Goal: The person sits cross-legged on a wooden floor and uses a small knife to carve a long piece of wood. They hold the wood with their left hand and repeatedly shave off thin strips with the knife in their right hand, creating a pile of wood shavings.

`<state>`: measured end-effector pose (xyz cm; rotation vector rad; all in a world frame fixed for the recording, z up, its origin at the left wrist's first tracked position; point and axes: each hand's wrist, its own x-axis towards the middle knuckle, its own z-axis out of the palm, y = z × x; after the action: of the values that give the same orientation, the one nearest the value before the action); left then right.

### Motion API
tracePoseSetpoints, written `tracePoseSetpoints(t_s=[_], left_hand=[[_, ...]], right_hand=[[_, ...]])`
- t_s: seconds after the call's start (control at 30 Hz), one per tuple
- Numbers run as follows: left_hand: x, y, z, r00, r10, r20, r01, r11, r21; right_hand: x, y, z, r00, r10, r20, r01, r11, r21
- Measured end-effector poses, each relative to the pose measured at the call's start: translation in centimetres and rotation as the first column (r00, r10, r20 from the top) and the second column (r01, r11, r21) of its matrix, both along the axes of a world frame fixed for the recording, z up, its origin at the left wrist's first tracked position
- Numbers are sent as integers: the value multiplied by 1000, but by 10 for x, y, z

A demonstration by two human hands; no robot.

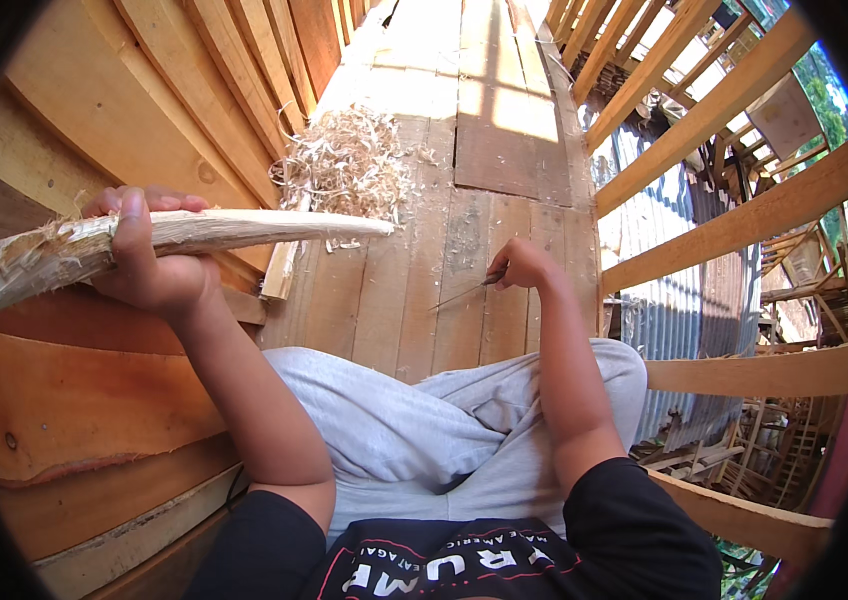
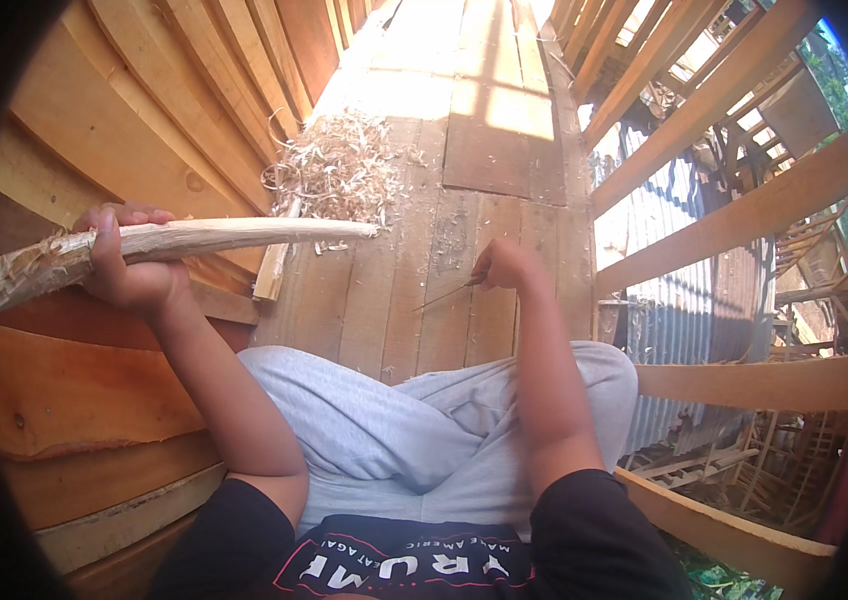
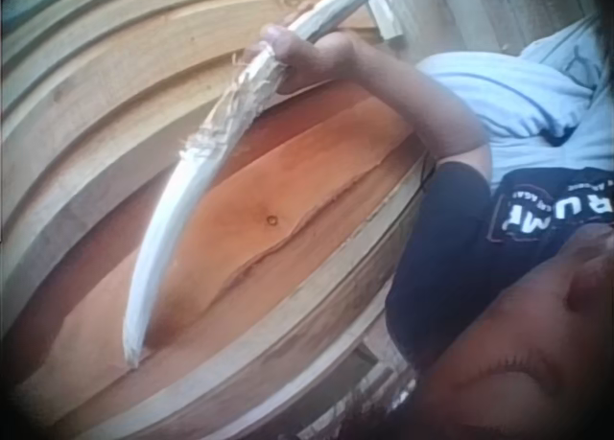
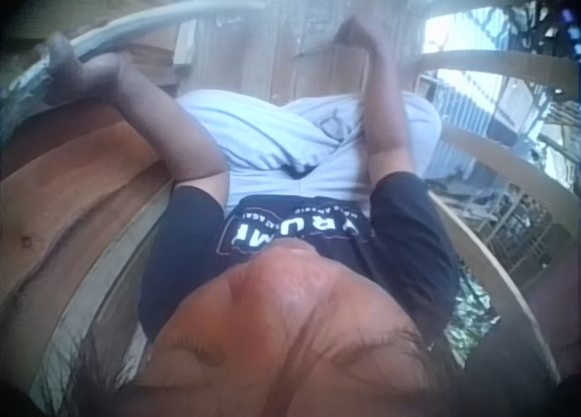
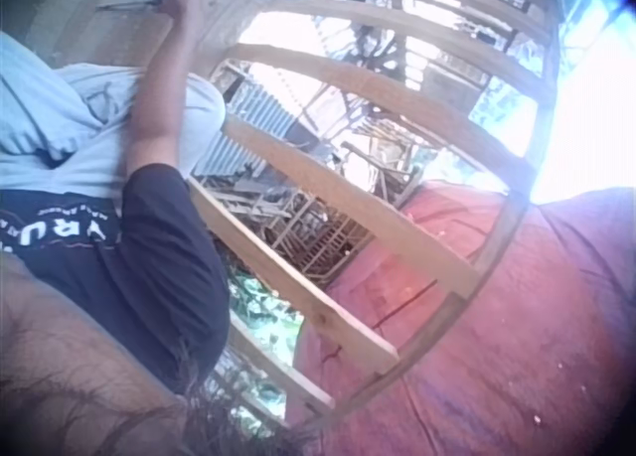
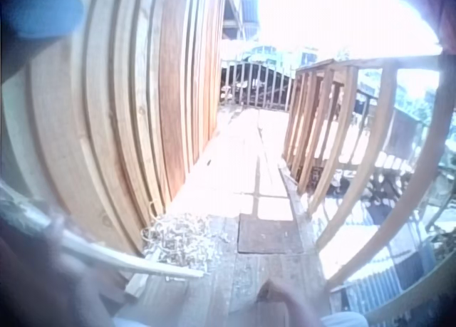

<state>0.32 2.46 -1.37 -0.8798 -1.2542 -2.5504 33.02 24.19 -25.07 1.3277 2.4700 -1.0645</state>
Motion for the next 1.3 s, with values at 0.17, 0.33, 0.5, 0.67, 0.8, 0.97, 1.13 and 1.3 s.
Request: tracePoseSetpoints(t_s=[0.17,0.33,0.5,0.67,0.8,0.97,1.13,1.3], left_hand=[[5,4,2,1000,-25,15,25,1000,1],[6,0,5,1000,-31,4,31,999,25],[7,2,3,999,-44,17,44,999,-4],[6,1,4,1000,-18,9,18,1000,-7],[4,1,1,998,-54,17,54,999,-4],[8,0,4,998,-54,12,55,998,-22],[5,0,2,999,-53,0,53,999,-9],[9,-6,9,994,-95,63,93,995,39]], right_hand=[[7,9,-25,939,-297,-175,320,939,124],[15,12,-14,1000,17,22,-16,999,-49],[21,18,-17,918,-352,-185,367,928,58],[32,24,-7,992,-125,30,127,990,-61],[27,22,-18,921,-374,-107,386,914,123],[-11,1,-10,967,-30,-251,11,997,-74],[-52,-28,-21,977,127,-171,-120,991,55],[-35,-10,-23,981,-7,-195,17,999,48]])
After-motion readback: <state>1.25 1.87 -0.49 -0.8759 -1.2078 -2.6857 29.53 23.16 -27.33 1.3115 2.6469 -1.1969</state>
